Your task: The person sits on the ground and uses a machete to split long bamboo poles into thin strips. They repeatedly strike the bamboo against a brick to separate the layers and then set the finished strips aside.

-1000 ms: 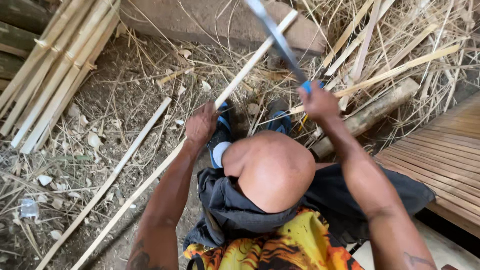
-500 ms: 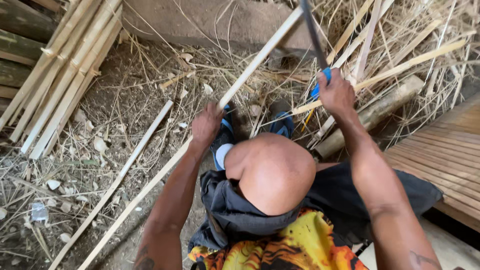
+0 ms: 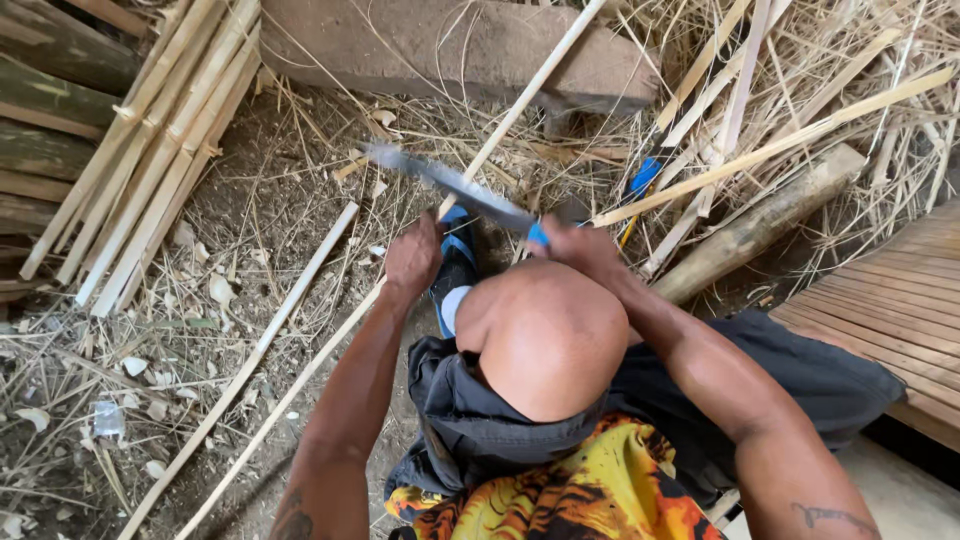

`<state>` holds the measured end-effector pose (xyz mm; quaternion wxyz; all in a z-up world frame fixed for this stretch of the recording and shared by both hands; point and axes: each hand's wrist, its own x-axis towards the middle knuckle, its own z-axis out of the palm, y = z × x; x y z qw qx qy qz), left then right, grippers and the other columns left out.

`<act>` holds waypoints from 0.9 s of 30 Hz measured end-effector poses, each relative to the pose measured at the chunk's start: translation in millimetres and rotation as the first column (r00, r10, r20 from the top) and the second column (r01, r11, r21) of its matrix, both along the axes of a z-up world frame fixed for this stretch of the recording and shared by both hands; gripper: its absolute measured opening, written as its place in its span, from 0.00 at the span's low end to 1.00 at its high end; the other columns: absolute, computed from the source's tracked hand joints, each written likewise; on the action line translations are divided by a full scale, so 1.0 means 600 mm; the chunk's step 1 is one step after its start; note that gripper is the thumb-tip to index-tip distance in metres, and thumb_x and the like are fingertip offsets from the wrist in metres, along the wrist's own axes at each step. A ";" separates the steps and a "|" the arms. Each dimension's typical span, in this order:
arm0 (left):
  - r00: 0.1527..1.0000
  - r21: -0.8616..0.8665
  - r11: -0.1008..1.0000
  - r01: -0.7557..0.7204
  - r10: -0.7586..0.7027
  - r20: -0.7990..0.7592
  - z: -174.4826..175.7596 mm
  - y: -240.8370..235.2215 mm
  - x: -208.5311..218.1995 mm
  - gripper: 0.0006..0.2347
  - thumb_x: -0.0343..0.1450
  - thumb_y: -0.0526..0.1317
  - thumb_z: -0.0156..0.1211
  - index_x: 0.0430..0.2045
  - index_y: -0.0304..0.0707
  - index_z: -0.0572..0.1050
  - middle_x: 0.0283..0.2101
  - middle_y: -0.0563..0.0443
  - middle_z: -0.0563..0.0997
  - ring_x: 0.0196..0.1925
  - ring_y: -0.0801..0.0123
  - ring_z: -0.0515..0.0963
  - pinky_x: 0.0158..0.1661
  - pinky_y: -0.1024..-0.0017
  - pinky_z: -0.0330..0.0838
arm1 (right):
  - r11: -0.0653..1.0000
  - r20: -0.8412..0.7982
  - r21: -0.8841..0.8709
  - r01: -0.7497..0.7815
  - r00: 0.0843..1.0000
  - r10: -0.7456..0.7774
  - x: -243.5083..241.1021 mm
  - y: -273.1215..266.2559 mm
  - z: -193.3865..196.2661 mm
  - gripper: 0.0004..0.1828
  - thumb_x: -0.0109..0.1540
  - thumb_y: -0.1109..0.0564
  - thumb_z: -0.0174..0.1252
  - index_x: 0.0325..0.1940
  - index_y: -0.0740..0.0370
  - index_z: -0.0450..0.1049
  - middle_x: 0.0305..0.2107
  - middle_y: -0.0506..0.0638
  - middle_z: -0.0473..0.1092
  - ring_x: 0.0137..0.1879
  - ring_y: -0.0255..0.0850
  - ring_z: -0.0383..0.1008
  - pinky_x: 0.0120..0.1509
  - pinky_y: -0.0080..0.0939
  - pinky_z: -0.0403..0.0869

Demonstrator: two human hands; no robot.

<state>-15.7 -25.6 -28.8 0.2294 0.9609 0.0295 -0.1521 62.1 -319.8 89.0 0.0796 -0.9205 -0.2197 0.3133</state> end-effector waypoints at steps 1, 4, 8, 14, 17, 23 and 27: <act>0.998 -0.044 0.999 -0.029 0.027 -0.061 0.006 0.002 0.006 0.18 0.82 0.45 0.41 0.59 0.26 0.61 0.40 0.25 0.81 0.33 0.38 0.84 0.32 0.48 0.80 | 0.999 -0.068 -0.035 0.014 0.998 -0.016 0.011 -0.002 -0.002 0.27 0.66 0.30 0.43 0.51 0.55 0.64 0.28 0.61 0.76 0.35 0.59 0.80 0.41 0.62 0.76; 0.982 -0.140 0.986 -0.096 0.071 -0.176 0.029 0.010 -0.018 0.15 0.81 0.44 0.40 0.57 0.30 0.63 0.43 0.21 0.79 0.33 0.34 0.83 0.33 0.46 0.80 | 0.983 -0.122 -0.142 0.116 0.984 -0.133 0.078 -0.041 -0.014 0.30 0.67 0.30 0.41 0.56 0.56 0.62 0.29 0.61 0.75 0.35 0.59 0.79 0.41 0.63 0.76; 0.994 -0.154 0.985 -0.079 0.067 -0.086 0.051 0.025 -0.038 0.14 0.79 0.43 0.43 0.56 0.34 0.63 0.42 0.21 0.79 0.32 0.31 0.82 0.33 0.43 0.78 | 0.926 0.229 -0.130 0.353 0.920 -0.319 0.211 -0.141 0.041 0.30 0.75 0.32 0.40 0.53 0.62 0.67 0.26 0.63 0.74 0.34 0.59 0.78 0.43 0.65 0.74; 0.983 -0.097 0.988 -0.117 0.102 -0.153 0.048 0.032 -0.033 0.09 0.80 0.40 0.40 0.48 0.36 0.65 0.40 0.28 0.80 0.29 0.40 0.83 0.27 0.48 0.81 | 0.981 0.333 -0.164 0.107 0.942 -0.047 0.202 -0.142 0.045 0.28 0.72 0.34 0.48 0.53 0.63 0.68 0.24 0.69 0.73 0.34 0.67 0.77 0.42 0.68 0.72; 0.962 -0.095 0.984 -0.154 0.127 -0.242 0.061 0.035 -0.051 0.09 0.80 0.41 0.40 0.49 0.38 0.66 0.38 0.29 0.80 0.26 0.41 0.83 0.24 0.47 0.80 | 0.850 0.281 -0.001 0.527 0.816 -0.506 0.210 -0.176 0.024 0.26 0.75 0.37 0.43 0.51 0.63 0.69 0.27 0.63 0.74 0.36 0.64 0.79 0.46 0.65 0.73; 0.983 -0.166 0.971 -0.170 0.156 -0.091 0.050 0.010 0.007 0.14 0.79 0.48 0.45 0.52 0.42 0.71 0.30 0.27 0.81 0.33 0.32 0.81 0.36 0.39 0.74 | 0.926 0.093 0.003 0.377 0.922 -0.376 0.088 -0.087 -0.014 0.25 0.71 0.34 0.41 0.52 0.57 0.65 0.22 0.60 0.73 0.29 0.60 0.77 0.36 0.64 0.72; 0.991 -0.168 0.977 -0.128 0.121 -0.052 0.019 -0.002 0.075 0.15 0.79 0.52 0.46 0.39 0.44 0.78 0.37 0.30 0.83 0.41 0.35 0.83 0.46 0.43 0.76 | 0.986 0.032 0.066 0.154 0.987 -0.157 0.041 -0.005 -0.020 0.26 0.69 0.32 0.44 0.51 0.57 0.66 0.22 0.58 0.73 0.26 0.58 0.76 0.31 0.62 0.74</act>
